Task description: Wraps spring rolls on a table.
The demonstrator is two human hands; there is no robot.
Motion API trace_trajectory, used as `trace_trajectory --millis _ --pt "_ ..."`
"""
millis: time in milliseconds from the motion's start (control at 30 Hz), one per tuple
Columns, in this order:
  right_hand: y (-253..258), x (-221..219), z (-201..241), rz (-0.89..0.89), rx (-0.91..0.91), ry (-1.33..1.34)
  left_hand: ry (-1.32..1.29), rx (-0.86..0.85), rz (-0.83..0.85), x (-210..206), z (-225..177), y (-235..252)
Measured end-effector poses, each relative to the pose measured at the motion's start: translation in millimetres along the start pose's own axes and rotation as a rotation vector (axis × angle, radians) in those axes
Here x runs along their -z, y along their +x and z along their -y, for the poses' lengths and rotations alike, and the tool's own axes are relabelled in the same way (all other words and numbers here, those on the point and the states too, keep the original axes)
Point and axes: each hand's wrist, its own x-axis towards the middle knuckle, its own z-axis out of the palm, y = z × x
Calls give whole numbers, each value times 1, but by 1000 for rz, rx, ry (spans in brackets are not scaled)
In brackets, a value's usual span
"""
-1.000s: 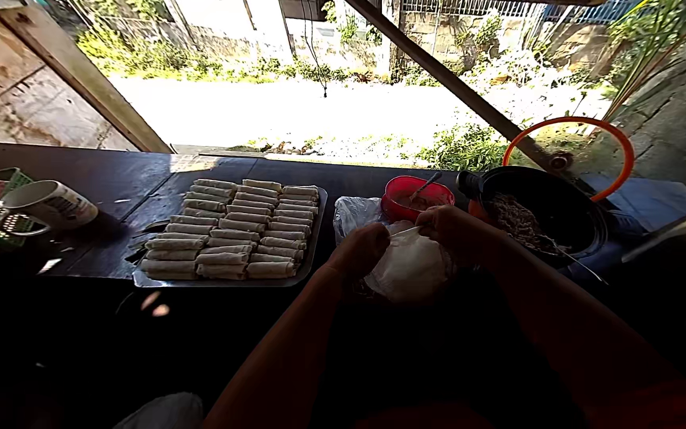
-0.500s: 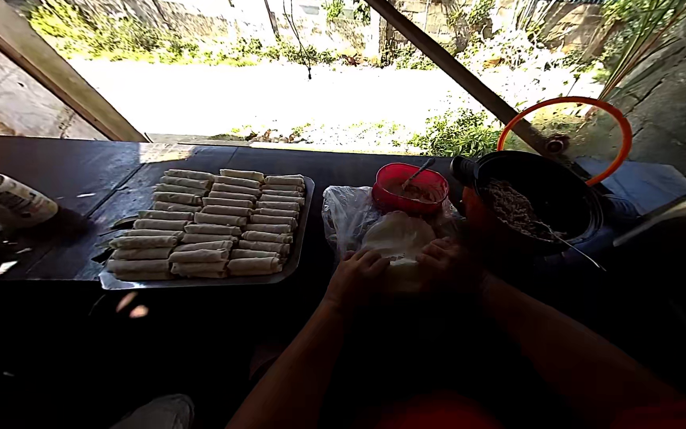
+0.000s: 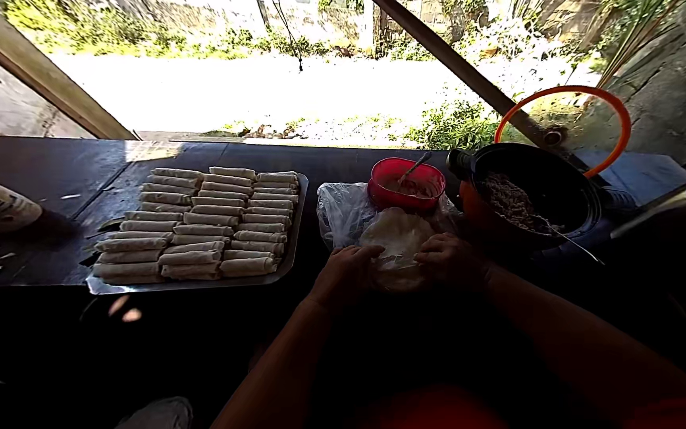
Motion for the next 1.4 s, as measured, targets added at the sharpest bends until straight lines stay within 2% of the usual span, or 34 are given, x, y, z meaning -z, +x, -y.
trace_trajectory --millis 167,400,700,900,1100,1233,1400 --pt "3 4 3 29 -72 15 5 -45 5 -4 -9 5" --pt "13 5 16 -22 -21 7 -107 16 4 -12 -6 3" --pt "18 -7 22 55 -43 22 -94 107 -236 6 -1 -1" --pt "21 0 26 124 -116 84 -165 -23 -65 -13 -5 2" --pt "22 5 28 201 -176 99 -174 -15 -81 -26 -1 3" --pt "27 41 29 123 -162 74 -182 20 -92 -26 -1 2" --pt "25 137 24 -44 -137 -60 -212 12 -137 -29 1 -1"
